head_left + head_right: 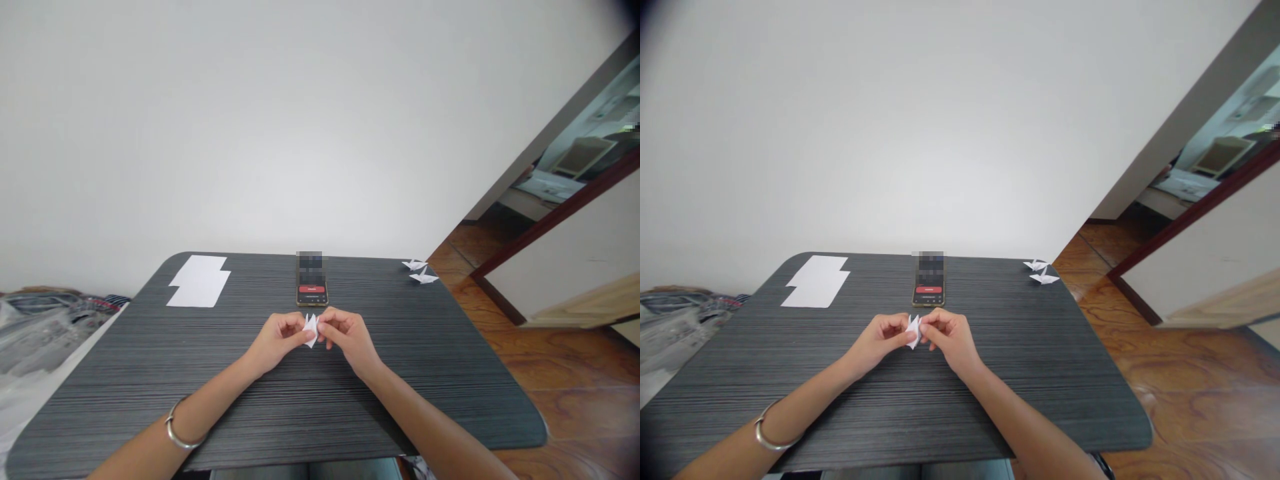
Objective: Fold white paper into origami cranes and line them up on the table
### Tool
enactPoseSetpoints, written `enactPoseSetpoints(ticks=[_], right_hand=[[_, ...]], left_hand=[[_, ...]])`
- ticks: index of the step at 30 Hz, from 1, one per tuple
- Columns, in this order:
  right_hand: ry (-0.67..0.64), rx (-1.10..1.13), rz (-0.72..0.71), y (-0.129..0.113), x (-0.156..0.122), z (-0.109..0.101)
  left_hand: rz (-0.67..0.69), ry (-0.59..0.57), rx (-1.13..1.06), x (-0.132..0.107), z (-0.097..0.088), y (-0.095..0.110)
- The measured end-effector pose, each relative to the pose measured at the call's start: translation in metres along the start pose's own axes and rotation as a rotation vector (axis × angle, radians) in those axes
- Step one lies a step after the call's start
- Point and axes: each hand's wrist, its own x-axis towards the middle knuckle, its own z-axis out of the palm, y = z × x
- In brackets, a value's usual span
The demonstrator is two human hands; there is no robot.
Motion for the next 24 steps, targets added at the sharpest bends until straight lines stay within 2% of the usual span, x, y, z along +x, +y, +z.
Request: enactPoseSetpoints(ticks=[6,10,17,24], right_hand=[[0.031,-0.042,-0.018,-0.001,-0.0012,0.0004],[0.019,-0.058,-0.04,-0.0034,-0.0019,0.001],[0.002,-0.072,-0.059,0.0001,-0.0012,0.0017],[0.049,-0.175,-0.122,0.0034,-0.0039,0.0022]], left_hand=[[0.095,0.077,0.213,-0.0021,0.0005,0.0013],[0.129,0.087,0.324,-0.0034,0.0003,0.0018],[0.145,0.098,0.37,-0.0031,0.0003,-0.0005],[0.151,0.129,0.446,-0.0039,0.0034,0.0005]])
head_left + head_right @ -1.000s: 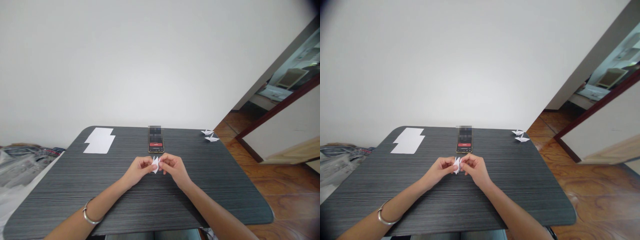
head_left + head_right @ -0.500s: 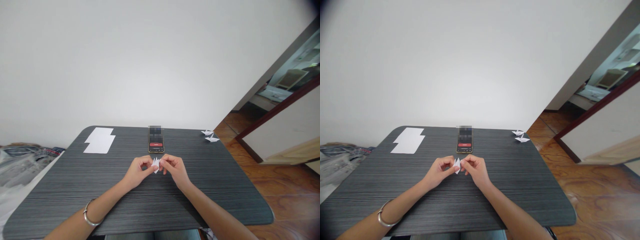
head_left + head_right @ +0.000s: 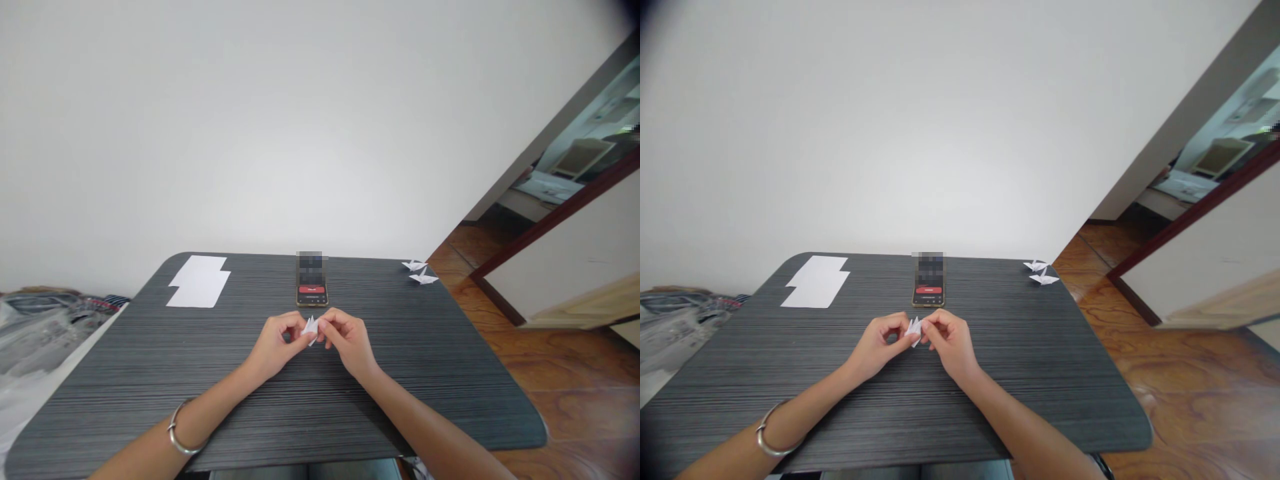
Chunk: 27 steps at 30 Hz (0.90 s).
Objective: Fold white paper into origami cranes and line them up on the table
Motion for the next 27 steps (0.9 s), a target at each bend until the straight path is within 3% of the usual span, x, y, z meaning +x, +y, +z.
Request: enactPoseSetpoints(ticks=[4,10,27], right_hand=[[0.015,-0.034,-0.024,0.0004,-0.0014,0.0001],[0.026,-0.016,-0.03,0.0009,-0.0017,0.0015],[-0.014,0.045,0.077,0.0013,-0.0026,0.0036]], left_hand=[[-0.021,0.006,-0.011,0.0,-0.0005,0.0009],[-0.016,-0.08,-0.094,0.0015,0.0003,-0.0014],[0.002,-0.037,-0.058,-0.0003,0.0018,0.0024]])
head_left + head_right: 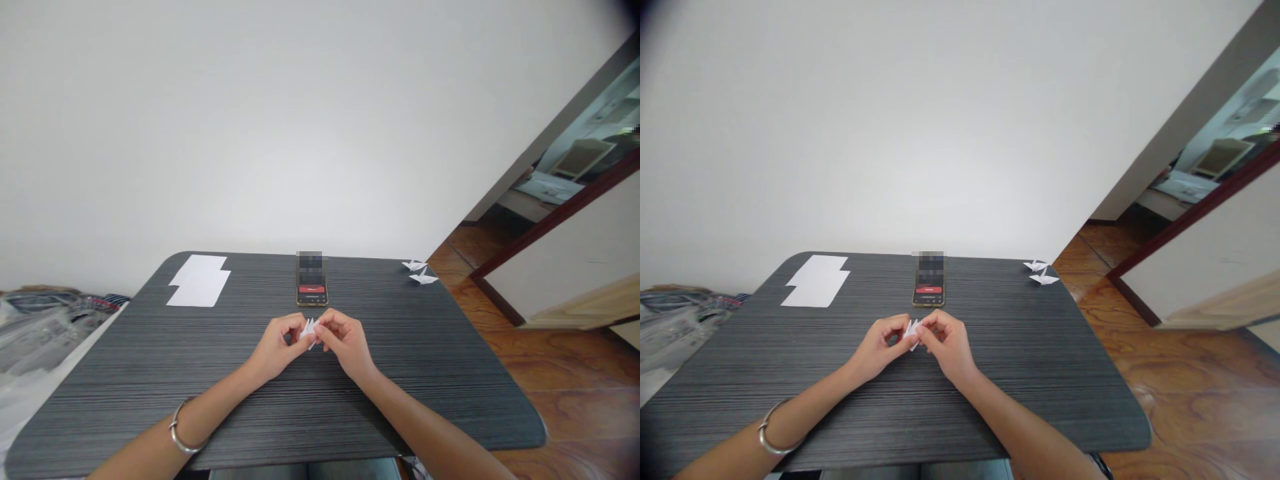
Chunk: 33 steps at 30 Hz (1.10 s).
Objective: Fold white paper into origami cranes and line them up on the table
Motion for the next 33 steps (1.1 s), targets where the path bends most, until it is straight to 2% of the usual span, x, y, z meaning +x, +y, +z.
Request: enactPoseSetpoints(ticks=[6,11,15,28,33], right_hand=[[0.021,0.041,-0.02,-0.0038,0.003,-0.0015],[0.063,0.028,-0.007,-0.0048,0.0029,-0.0021],[0.102,0.007,-0.001,-0.0037,0.0023,-0.002],[0.047,-0.148,0.038,0.0,0.005,-0.0061],[0.054,-0.147,0.019,0.0002,0.0041,-0.0049]], left_hand=[[-0.033,0.005,-0.14,0.0025,-0.0011,-0.0034],[-0.119,-0.021,-0.342,0.0035,-0.0001,-0.0045],[-0.163,-0.015,-0.398,0.0031,0.0003,-0.0063],[-0.059,0.127,-0.07,0.0018,-0.0037,-0.0043],[-0.055,0.086,-0.041,0.0025,-0.0032,-0.0063]])
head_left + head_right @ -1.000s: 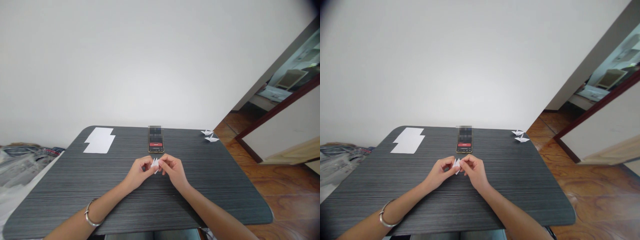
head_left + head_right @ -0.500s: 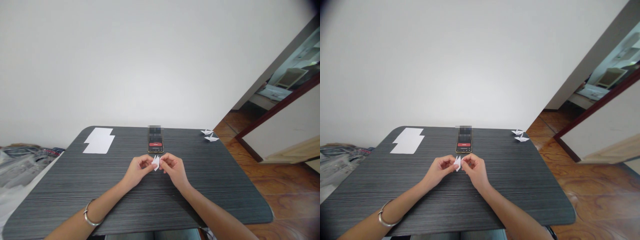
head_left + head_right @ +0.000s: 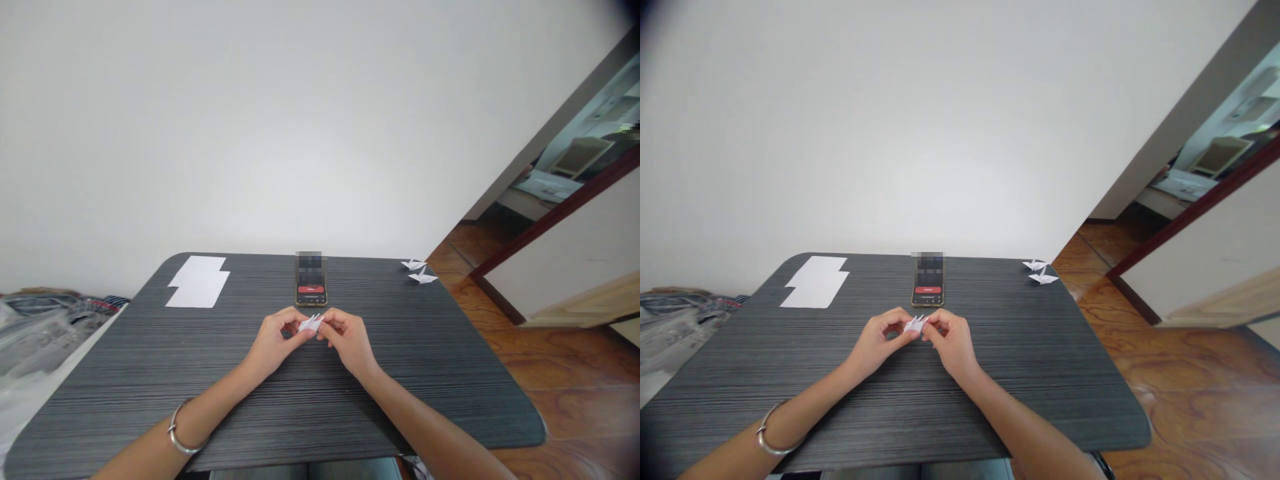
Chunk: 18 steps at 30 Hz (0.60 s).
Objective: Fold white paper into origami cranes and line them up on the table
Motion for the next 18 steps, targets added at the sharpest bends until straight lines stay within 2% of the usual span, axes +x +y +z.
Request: enactPoseSetpoints(ticks=[6,14,18], right_hand=[[-0.005,0.018,-0.037,-0.0029,-0.0008,0.0007],[0.01,0.051,-0.028,-0.0028,-0.001,0.0009],[-0.002,0.102,-0.07,-0.0034,-0.0023,0.0009]], left_hand=[[-0.119,-0.046,-0.098,0.0012,0.0015,-0.0008],[-0.099,-0.044,-0.02,0.0,0.0002,0.004],[-0.083,-0.077,0.014,-0.0008,-0.0006,0.0058]])
